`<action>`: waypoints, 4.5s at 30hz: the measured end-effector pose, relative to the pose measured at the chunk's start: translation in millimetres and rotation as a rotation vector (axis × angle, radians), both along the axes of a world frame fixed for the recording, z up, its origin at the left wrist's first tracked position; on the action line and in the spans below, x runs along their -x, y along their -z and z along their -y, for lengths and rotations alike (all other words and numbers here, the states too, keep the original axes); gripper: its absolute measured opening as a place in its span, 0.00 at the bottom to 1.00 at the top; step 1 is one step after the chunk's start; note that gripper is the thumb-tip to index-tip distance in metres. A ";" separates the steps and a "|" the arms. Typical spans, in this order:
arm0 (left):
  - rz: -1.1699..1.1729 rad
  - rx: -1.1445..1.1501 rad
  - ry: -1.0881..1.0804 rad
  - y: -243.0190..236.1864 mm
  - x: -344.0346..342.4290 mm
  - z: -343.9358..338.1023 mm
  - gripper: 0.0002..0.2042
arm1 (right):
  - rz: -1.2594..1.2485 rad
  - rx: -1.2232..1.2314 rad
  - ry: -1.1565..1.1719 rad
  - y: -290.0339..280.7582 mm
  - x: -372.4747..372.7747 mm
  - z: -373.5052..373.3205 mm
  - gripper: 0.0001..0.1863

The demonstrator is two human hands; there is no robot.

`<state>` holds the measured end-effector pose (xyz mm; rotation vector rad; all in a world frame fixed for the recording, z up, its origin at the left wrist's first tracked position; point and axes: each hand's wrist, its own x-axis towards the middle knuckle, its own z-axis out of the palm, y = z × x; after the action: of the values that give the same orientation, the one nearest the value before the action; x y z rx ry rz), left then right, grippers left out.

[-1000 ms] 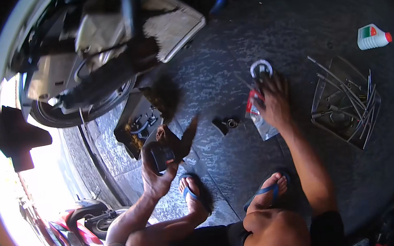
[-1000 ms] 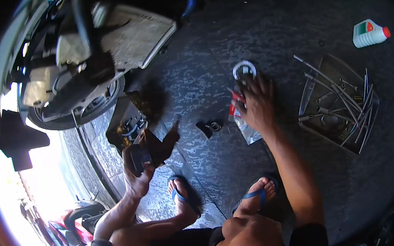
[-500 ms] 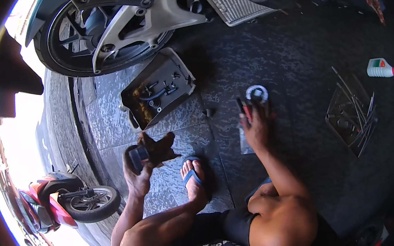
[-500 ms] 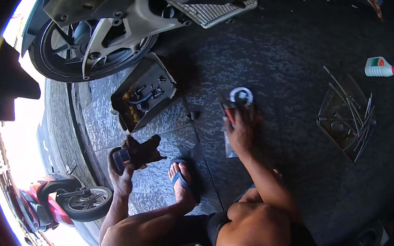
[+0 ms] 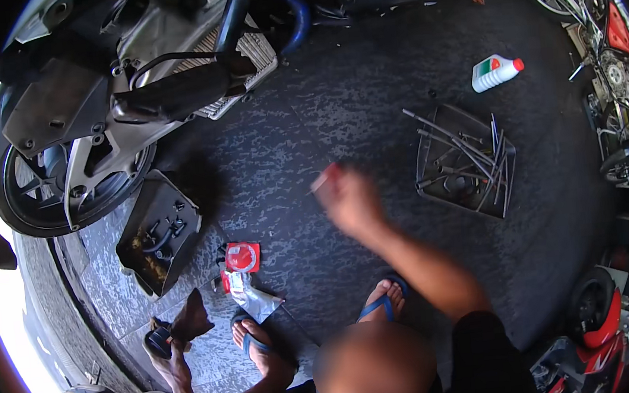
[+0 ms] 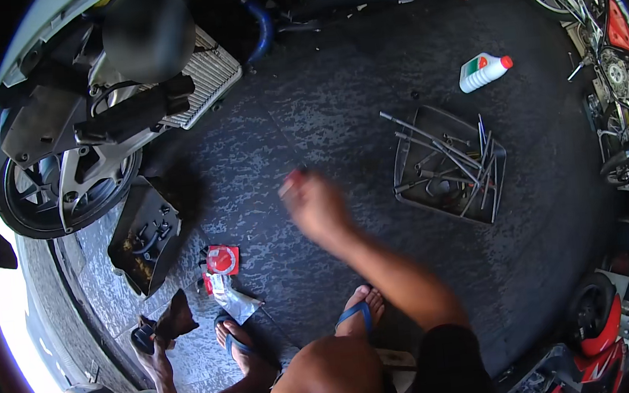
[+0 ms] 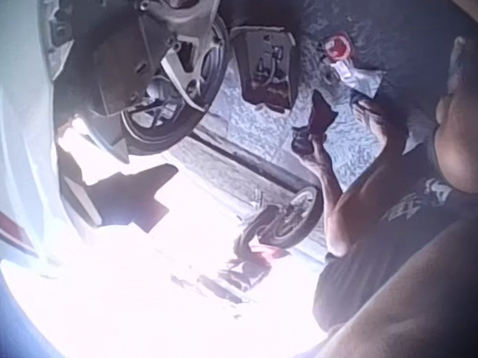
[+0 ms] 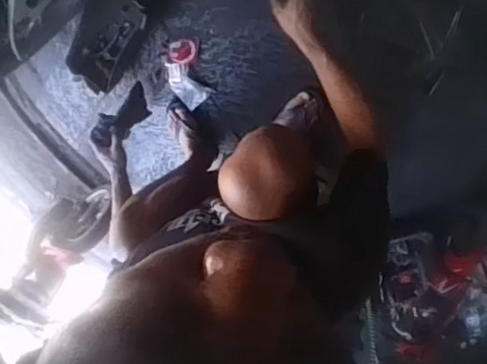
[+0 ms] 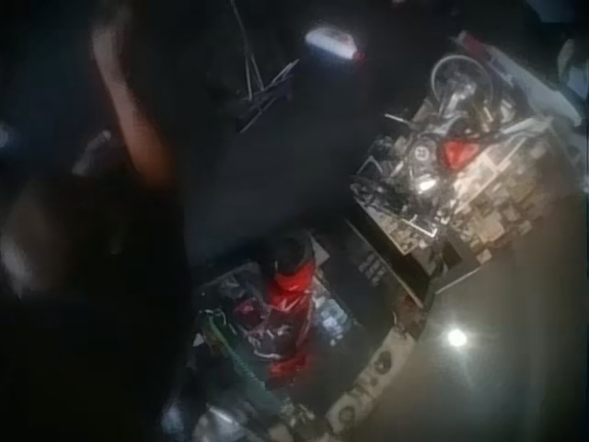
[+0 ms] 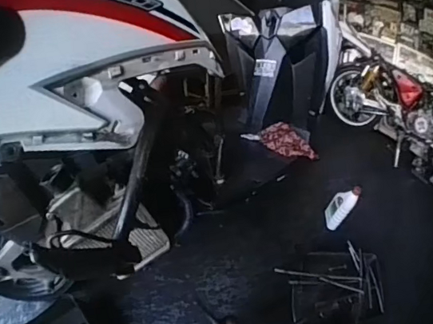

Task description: The person manipulates wires and engine components on a red scooter, stands up, then sits on the floor to sort through small parts and tools in a metal tray.

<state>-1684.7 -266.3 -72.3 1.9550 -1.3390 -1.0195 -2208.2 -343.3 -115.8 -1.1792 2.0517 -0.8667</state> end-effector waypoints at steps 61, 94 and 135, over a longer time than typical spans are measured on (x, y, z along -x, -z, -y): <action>-0.391 -0.166 -0.790 102.7 -147.2 29.9 0.06 | -0.087 -0.425 -0.785 24.2 -123.5 6.5 0.17; -0.075 0.565 -0.621 61.9 -81.3 182.8 0.10 | 0.153 -0.629 -0.420 48.0 -31.3 -88.4 0.14; 0.293 0.059 0.513 98.7 114.3 -0.6 0.33 | -0.213 0.170 -0.623 60.7 -183.3 -26.4 0.33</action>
<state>-1798.9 -265.7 -171.0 1.8044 -2.0827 -0.9165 -2024.9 -316.8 -176.6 -1.9304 1.6146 -0.6292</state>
